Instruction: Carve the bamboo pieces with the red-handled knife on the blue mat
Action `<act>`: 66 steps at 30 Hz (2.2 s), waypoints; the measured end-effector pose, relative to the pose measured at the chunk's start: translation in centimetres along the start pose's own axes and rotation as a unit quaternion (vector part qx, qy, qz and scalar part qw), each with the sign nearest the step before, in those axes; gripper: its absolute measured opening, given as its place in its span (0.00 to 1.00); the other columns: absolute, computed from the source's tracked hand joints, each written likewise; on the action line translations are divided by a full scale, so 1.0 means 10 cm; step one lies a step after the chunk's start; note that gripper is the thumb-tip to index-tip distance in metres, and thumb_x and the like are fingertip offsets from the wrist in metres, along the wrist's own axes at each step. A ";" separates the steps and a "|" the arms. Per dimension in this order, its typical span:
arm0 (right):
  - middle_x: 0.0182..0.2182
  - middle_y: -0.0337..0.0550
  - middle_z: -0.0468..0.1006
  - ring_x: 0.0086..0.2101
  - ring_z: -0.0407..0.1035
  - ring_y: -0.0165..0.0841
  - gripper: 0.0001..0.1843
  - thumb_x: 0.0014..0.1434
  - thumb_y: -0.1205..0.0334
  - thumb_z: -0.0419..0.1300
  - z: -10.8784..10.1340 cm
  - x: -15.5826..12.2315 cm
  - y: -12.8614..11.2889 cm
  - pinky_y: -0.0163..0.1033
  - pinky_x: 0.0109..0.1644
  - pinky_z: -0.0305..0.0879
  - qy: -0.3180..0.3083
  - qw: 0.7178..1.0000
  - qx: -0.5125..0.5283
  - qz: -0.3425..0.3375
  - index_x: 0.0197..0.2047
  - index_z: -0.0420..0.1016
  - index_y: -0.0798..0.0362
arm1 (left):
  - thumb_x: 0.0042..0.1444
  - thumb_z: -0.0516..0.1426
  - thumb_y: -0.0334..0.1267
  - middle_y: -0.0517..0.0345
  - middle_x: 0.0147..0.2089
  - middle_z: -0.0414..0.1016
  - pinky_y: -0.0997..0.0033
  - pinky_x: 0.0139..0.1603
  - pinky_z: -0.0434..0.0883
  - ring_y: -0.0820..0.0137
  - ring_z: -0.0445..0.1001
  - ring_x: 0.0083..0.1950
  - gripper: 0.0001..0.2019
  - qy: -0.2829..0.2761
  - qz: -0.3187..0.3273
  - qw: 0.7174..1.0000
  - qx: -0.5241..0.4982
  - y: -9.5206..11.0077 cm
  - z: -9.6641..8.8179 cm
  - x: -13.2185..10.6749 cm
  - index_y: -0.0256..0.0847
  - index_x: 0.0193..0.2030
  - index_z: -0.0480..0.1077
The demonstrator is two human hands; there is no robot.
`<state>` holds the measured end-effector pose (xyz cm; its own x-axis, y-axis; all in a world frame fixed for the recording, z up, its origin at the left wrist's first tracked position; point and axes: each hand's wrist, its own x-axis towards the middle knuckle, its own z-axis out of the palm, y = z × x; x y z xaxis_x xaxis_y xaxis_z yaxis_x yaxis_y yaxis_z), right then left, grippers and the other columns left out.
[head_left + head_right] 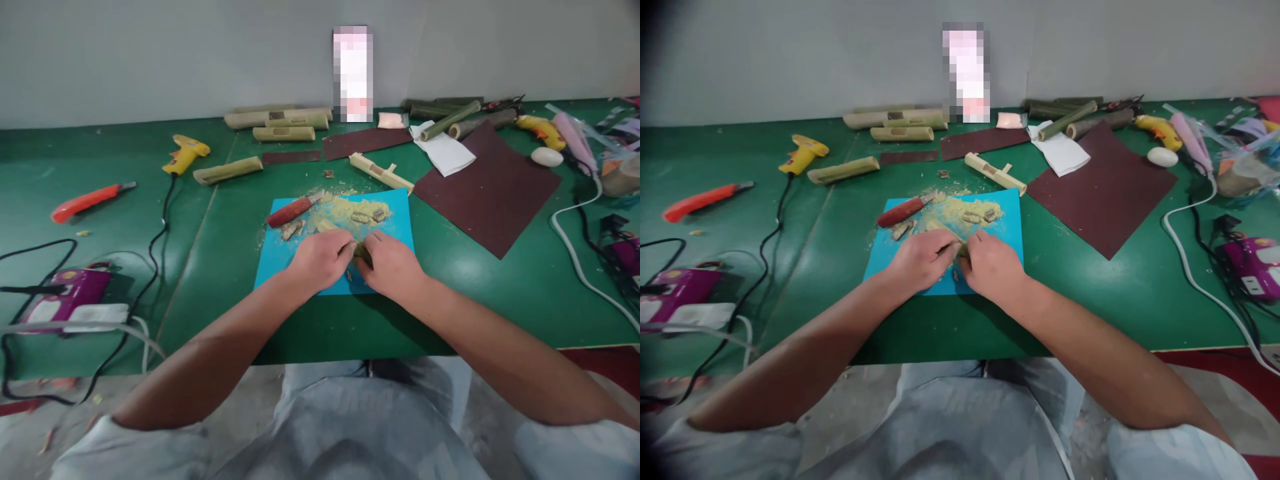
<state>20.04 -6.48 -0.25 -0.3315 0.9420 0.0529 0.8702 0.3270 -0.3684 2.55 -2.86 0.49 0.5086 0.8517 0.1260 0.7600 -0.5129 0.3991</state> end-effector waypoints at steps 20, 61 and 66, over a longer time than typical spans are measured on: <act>0.40 0.47 0.77 0.36 0.67 0.35 0.11 0.68 0.57 0.53 -0.01 -0.01 -0.01 0.42 0.33 0.48 0.005 1.000 -0.019 0.008 0.41 0.72 0.54 | 0.65 0.50 0.36 0.54 0.31 0.73 0.66 0.30 0.58 0.67 0.70 0.32 0.12 -0.022 0.003 0.999 0.049 0.05 -0.03 0.00 0.40 0.31 0.69; 0.40 0.49 0.76 0.36 0.66 0.36 0.11 0.68 0.57 0.53 0.00 -0.01 -0.01 0.42 0.33 0.46 0.004 0.999 -0.031 -0.003 0.41 0.73 0.55 | 0.64 0.50 0.36 0.54 0.31 0.75 0.67 0.31 0.58 0.67 0.71 0.32 0.12 -0.038 0.001 0.998 0.042 0.02 -0.06 0.02 0.40 0.32 0.71; 0.40 0.49 0.77 0.35 0.66 0.35 0.13 0.69 0.56 0.52 -0.01 0.00 -0.01 0.42 0.33 0.46 0.005 0.999 -0.031 0.011 0.42 0.73 0.54 | 0.65 0.50 0.37 0.54 0.32 0.75 0.67 0.31 0.58 0.66 0.71 0.33 0.12 -0.035 -0.011 0.998 0.045 0.05 -0.05 0.05 0.40 0.31 0.70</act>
<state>19.99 -6.51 -0.12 -0.3081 0.9498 0.0550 0.8982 0.3095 -0.3121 2.98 -2.67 1.16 0.5168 0.8545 0.0534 0.8028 -0.5053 0.3165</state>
